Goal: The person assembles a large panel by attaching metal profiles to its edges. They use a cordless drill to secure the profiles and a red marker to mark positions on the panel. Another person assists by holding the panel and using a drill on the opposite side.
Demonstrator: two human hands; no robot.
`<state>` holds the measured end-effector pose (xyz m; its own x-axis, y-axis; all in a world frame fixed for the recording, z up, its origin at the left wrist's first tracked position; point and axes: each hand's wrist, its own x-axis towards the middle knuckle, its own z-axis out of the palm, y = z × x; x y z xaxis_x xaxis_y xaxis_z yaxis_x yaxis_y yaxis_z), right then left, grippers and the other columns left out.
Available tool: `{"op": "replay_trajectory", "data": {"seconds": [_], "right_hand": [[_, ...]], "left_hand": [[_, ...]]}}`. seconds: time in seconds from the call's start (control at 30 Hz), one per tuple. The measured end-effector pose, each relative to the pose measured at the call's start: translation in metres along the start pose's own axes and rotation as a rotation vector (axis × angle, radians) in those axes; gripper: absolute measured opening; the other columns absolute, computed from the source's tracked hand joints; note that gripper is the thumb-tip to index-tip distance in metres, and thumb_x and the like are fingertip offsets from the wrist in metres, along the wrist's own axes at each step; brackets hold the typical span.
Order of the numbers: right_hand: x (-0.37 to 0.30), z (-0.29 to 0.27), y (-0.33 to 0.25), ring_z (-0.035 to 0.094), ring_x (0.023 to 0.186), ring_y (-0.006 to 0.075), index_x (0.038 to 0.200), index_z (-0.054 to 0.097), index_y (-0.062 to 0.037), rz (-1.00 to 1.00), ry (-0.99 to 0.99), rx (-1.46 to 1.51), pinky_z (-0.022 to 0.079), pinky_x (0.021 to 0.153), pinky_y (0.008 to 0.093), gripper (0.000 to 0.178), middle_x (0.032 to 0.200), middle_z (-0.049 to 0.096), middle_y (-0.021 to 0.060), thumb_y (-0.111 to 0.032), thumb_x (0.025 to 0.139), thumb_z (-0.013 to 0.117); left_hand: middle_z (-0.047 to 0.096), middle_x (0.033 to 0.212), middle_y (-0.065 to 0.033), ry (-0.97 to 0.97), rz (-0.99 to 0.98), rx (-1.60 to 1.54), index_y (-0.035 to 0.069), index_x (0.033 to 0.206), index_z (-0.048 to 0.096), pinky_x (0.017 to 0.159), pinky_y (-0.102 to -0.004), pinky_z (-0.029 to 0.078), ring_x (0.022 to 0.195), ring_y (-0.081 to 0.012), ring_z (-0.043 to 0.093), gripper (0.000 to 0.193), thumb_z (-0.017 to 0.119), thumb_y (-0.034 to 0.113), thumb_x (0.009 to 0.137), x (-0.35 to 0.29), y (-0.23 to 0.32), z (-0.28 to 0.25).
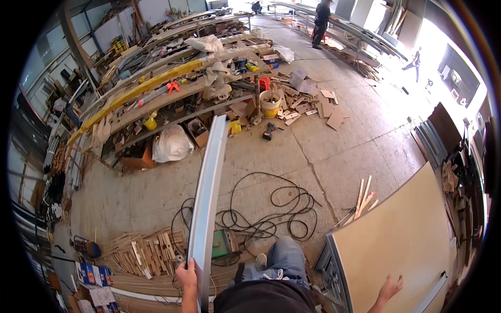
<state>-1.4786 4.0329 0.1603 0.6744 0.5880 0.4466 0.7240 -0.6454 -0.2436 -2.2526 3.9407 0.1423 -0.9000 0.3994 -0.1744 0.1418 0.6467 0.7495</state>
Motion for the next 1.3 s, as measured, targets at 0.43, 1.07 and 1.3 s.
{"op": "replay_trajectory", "data": {"seconds": [0.43, 1.07, 1.3], "right_hand": [[0.139, 0.098, -0.643, 0.064, 0.122, 0.0284, 0.146, 0.046, 0.0056, -0.61, -1.063, 1.032, 0.049, 0.106, 0.0413, 0.085, 0.13, 0.068, 0.0188, -0.027, 0.08, 0.086], [0.311, 0.238, -0.842, 0.065, 0.109, 0.0315, 0.127, 0.061, 0.0111, 0.136, 0.087, 1.003, 0.051, 0.098, 0.0433, 0.064, 0.122, 0.067, 0.0229, -0.038, 0.09, 0.08], [0.255, 0.197, -0.939, 0.069, 0.101, 0.033, 0.127, 0.065, 0.0087, 0.013, 0.36, 0.434, 0.052, 0.091, 0.0441, 0.049, 0.112, 0.073, 0.0213, -0.031, 0.1, 0.071]], "left_hand": [[0.067, 0.076, -0.0017, -0.438, 0.491, -0.527, -0.002, 0.101, 0.072, 0.064, -0.0293, 0.051, 0.069, -0.0095, 0.06, 0.015, 0.076, 0.011, 0.093, 0.221, 0.412, 0.303], [0.068, 0.093, -0.0176, -0.443, 1.42, -0.043, 0.001, 0.091, 0.069, 0.086, -0.0496, 0.048, 0.096, -0.0365, 0.064, 0.019, 0.067, 0.019, 0.088, 0.63, 0.851, 0.8], [0.074, 0.101, -0.0131, -0.518, 1.27, 1.032, 0.008, 0.097, 0.077, 0.086, -0.0459, 0.054, 0.102, -0.0314, 0.069, 0.02, 0.07, 0.024, 0.086, 0.773, 0.928, 1.003]]}}
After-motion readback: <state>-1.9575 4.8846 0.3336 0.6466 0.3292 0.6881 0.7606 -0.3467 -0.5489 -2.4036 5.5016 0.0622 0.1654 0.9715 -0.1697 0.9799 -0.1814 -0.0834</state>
